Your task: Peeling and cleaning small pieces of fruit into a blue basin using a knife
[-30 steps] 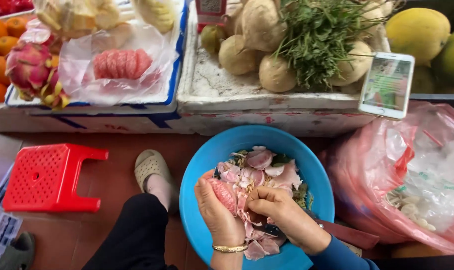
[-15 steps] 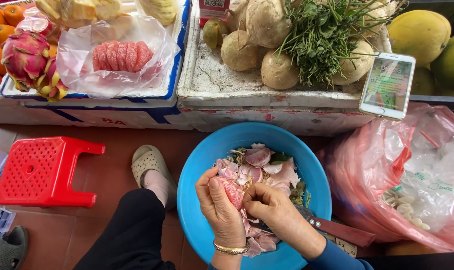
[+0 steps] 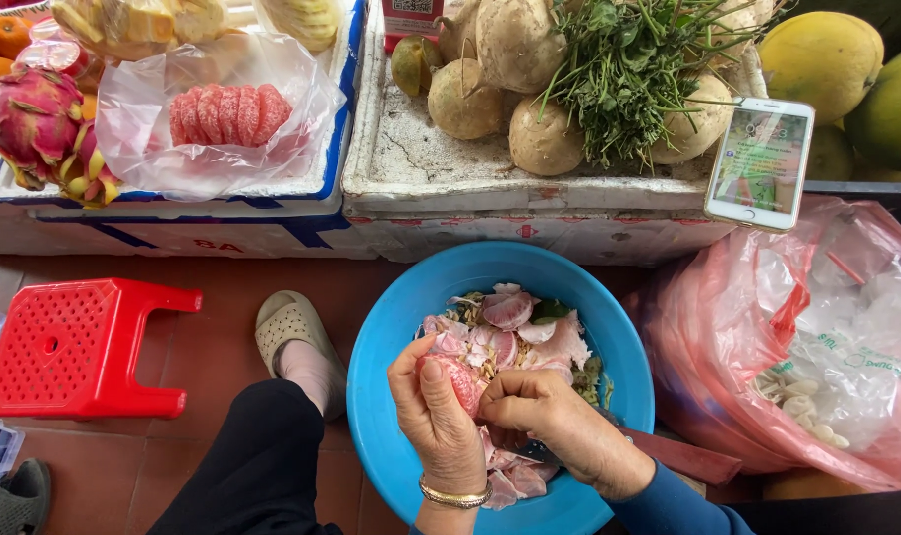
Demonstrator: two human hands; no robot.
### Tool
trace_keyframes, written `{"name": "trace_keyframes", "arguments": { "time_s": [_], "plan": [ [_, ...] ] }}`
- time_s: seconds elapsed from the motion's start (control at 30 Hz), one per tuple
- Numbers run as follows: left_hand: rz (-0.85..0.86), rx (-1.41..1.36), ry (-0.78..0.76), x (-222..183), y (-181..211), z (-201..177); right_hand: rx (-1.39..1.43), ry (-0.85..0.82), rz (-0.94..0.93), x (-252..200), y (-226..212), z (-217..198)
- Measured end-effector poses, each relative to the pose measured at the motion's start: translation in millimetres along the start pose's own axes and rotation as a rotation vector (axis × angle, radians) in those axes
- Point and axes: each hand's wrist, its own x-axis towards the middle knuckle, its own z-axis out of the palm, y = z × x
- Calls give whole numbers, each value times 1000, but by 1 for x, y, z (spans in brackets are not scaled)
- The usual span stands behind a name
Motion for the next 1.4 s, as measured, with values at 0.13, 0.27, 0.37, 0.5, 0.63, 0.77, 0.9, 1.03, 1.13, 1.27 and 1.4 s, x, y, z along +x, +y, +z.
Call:
{"name": "trace_keyframes", "arguments": {
  "time_s": [0.13, 0.27, 0.37, 0.5, 0.63, 0.77, 0.9, 1.03, 1.13, 1.27, 1.4],
  "plan": [
    [6, -1, -13, 0, 1, -1, -20, -6, -27, 4, 7, -1],
    [13, 12, -13, 0, 3, -1, 13, -5, -2, 3, 7, -1],
    [9, 13, -9, -1, 1, -1, -51, -26, -58, 3, 8, -3],
    [11, 0, -8, -2, 2, 1, 60, 8, -4, 5, 12, 1],
    [-127, -56, 20, 3, 11, 3, 172, 31, 16, 3, 12, 5],
    [-440, -273, 98, 6, 17, 8, 176, 50, 22, 2, 11, 9],
    [-572, -314, 119, 10, 34, 11, 217, 27, -16, 1, 13, 9],
    [-729, -528, 124, 14, 44, 12, 238, -16, -30, 3, 19, 8],
    [-792, -549, 152, 17, 46, 12, 192, -32, -75, 4, 24, 7],
    [-831, -552, 190, 21, 50, 14, 265, -34, -26, 2, 19, 7],
    [-778, -644, 160, 26, 39, 7, 433, -50, 7, -3, 16, -3]
  ]
}}
